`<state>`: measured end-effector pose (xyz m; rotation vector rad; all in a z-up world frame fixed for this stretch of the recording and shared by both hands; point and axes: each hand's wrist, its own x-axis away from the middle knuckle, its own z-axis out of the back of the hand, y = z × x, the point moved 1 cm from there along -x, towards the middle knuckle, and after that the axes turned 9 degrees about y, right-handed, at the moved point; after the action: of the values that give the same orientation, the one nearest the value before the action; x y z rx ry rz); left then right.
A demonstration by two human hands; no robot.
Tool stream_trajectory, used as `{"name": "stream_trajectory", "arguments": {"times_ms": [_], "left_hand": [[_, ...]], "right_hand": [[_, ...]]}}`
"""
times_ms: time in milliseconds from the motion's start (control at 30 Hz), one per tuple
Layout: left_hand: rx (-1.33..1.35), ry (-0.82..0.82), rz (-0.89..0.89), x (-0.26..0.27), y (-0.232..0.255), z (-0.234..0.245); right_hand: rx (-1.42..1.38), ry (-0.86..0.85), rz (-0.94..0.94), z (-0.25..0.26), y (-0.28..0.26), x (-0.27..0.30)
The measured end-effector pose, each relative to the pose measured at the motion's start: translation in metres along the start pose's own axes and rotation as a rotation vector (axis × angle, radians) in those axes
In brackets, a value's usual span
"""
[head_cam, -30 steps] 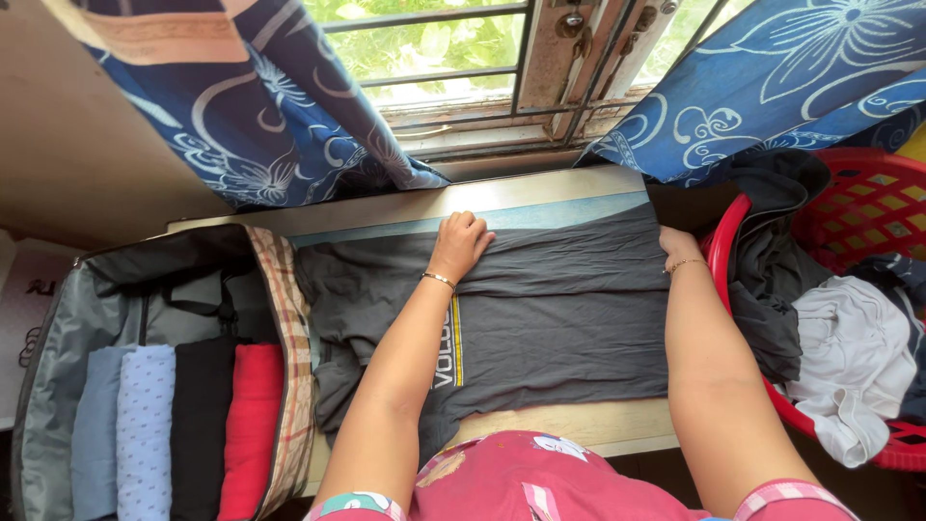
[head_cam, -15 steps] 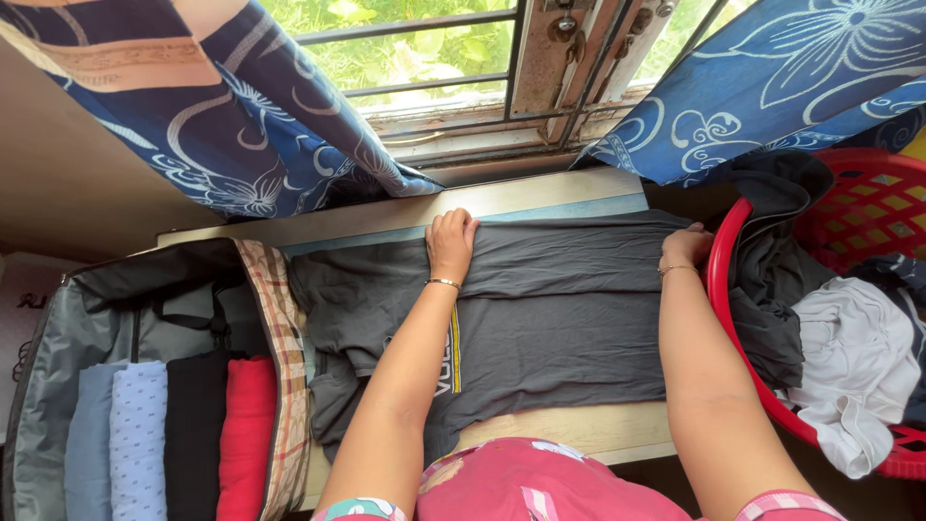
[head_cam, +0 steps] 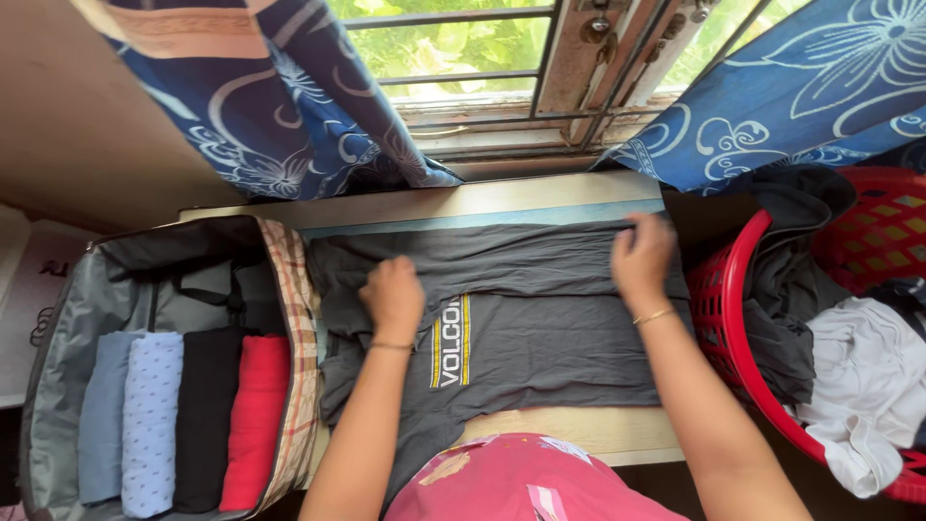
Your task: The person picks up clothing items from a basket, spreads them out on a table, folds them by hand, and places the folded items into a storage bag.
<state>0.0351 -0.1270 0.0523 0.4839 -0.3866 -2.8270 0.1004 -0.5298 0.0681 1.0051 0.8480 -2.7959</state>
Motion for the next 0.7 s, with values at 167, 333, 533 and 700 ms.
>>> {"name": "stream_trajectory", "arguments": {"times_ms": [167, 333, 533, 700], "left_hand": [[0.276, -0.054, 0.103, 0.012, -0.101, 0.023], [0.435, -0.177, -0.002, 0.028, -0.117, 0.037], [0.27, -0.344, -0.128, 0.045, -0.077, 0.086], [0.083, -0.474, -0.046, 0.052, -0.056, 0.097]], "right_hand": [[-0.406, -0.434, 0.09, -0.021, -0.15, 0.033], [-0.651, -0.668, 0.455, -0.043, -0.256, 0.075], [-0.422, -0.79, 0.628, -0.073, -0.277, 0.102], [-0.326, -0.896, 0.795, -0.086, -0.245, 0.11]]}}
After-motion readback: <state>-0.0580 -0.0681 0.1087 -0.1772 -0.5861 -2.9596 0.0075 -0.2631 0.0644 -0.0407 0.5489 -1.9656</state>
